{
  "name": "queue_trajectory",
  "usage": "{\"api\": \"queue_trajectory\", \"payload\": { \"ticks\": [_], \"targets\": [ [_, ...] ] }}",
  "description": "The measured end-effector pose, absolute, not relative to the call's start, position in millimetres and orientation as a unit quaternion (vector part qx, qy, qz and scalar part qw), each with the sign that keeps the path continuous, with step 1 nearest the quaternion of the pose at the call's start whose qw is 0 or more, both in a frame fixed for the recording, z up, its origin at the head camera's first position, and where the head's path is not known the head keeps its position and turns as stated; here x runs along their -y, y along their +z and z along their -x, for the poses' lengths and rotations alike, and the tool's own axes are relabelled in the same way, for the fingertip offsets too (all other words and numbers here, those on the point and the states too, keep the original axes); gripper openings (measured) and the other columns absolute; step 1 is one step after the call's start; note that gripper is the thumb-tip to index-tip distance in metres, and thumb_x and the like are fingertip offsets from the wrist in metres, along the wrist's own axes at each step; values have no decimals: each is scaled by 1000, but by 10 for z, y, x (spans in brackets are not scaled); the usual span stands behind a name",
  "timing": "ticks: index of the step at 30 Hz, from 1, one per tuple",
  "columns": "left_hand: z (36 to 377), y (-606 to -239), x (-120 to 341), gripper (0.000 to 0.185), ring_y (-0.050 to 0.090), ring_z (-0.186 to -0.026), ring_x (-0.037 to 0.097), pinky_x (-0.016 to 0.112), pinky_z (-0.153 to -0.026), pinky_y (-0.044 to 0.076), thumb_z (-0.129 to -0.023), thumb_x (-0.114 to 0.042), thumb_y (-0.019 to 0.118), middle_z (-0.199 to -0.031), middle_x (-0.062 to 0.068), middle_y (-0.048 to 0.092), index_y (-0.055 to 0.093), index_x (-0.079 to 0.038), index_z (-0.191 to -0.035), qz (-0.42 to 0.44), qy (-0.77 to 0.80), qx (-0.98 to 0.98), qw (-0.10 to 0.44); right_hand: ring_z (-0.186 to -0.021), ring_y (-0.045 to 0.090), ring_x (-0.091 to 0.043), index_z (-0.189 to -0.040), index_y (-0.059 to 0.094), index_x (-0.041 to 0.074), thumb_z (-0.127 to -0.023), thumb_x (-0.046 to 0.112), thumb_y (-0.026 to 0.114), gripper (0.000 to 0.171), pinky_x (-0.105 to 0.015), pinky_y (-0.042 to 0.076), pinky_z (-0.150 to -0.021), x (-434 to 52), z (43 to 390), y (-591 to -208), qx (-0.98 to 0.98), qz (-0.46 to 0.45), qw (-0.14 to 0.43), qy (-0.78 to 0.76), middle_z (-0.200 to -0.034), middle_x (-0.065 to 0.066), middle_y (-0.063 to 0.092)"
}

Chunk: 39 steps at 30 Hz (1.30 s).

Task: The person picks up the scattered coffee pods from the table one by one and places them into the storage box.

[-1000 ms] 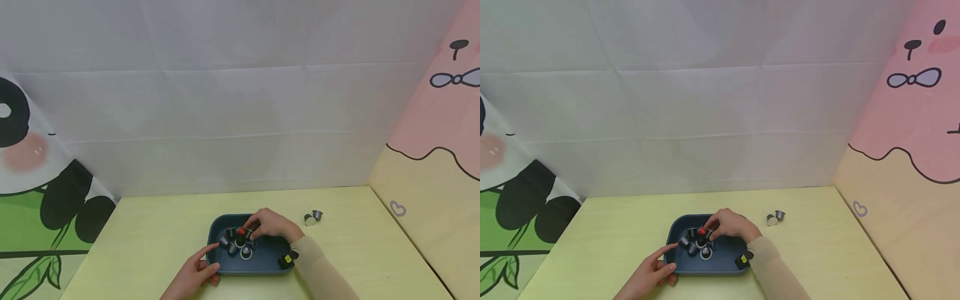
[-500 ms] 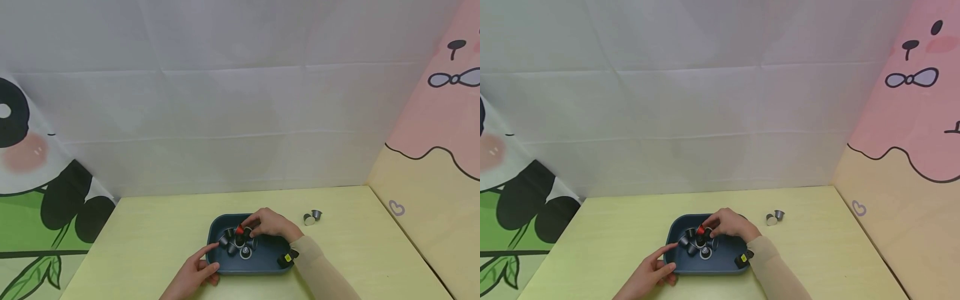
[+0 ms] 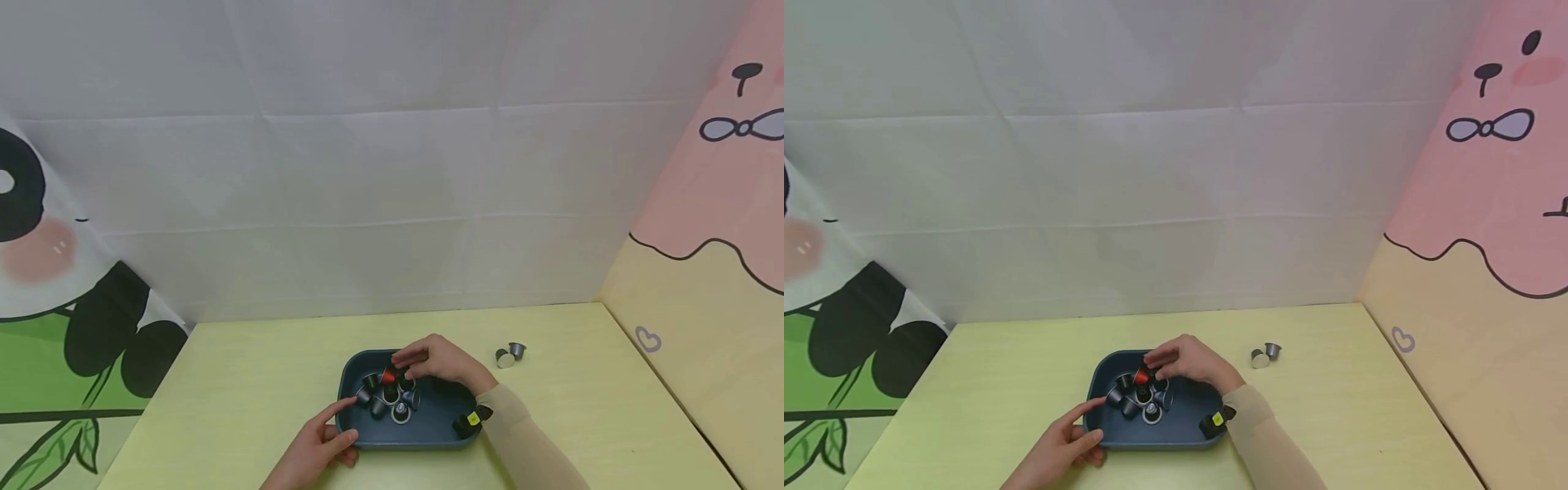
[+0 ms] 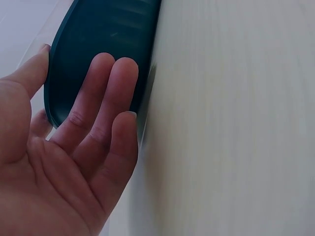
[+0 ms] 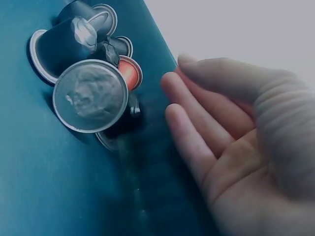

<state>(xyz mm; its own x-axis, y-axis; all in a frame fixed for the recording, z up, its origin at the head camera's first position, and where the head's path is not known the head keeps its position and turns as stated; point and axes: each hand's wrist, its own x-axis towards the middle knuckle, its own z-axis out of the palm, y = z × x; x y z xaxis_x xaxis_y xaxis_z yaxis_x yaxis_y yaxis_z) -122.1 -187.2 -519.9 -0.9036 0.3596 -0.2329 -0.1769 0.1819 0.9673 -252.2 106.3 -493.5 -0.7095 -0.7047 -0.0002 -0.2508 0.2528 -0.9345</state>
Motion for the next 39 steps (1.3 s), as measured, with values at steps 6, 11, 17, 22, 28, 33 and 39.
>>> {"api": "queue_trajectory", "payload": {
  "ticks": [6,11,17,22,28,33,39],
  "targets": [
    [1234,-5226,1882,61,72,-76,36,36,-65,56,-100,-22,63,-80,19,70,36,-9,-154,-57,644,-732,218,-111,67,-21,-127,68,5,-90,3,73,38,-30,53,-89,-1068,2557,-4905,-743,305,208,-558,-118,-8,71],
    [1230,-5210,1876,61,72,-75,34,36,-64,56,-100,-23,64,-79,18,70,38,-10,-153,-60,636,-739,213,-112,66,-24,-127,67,2,-91,5,73,36,-31,52,-91,-1082,2558,-4826,-731,311,192,-576,-117,-10,71],
    [1215,-5187,1873,60,72,-73,32,35,-65,57,-99,-24,65,-79,16,71,40,-11,-152,-59,636,-741,208,-113,65,-33,-125,67,-2,-92,6,71,34,-33,52,-91,-1127,2513,-4614,-714,306,165,-607,-119,-16,69],
    [1212,-5197,1882,61,72,-73,32,34,-65,56,-98,-25,66,-79,15,70,40,-11,-152,-56,632,-744,208,-112,66,-29,-126,68,1,-94,6,69,32,-33,52,-92,-1209,2467,-4432,-729,294,135,-603,-119,-14,70],
    [1209,-5203,1878,61,72,-74,31,33,-64,56,-98,-25,66,-79,15,71,40,-11,-152,-55,629,-748,206,-110,67,-21,-127,68,3,-96,9,68,32,-33,51,-92,-1340,2404,-4255,-743,274,121,-599,-121,-12,69],
    [1211,-5204,1875,61,72,-74,31,34,-65,56,-98,-25,66,-79,15,70,40,-12,-152,-54,630,-747,207,-111,67,-22,-128,67,2,-95,12,69,34,-33,51,-92,-1482,2382,-4211,-743,266,107,-604,-122,-13,68],
    [1216,-5210,1887,61,72,-73,32,34,-65,56,-98,-25,66,-79,16,70,40,-12,-152,-61,627,-749,204,-111,67,-26,-126,68,3,-95,11,70,32,-32,52,-92,-1677,2384,-4224,-754,253,86,-600,-120,-12,70]
  ]
}}
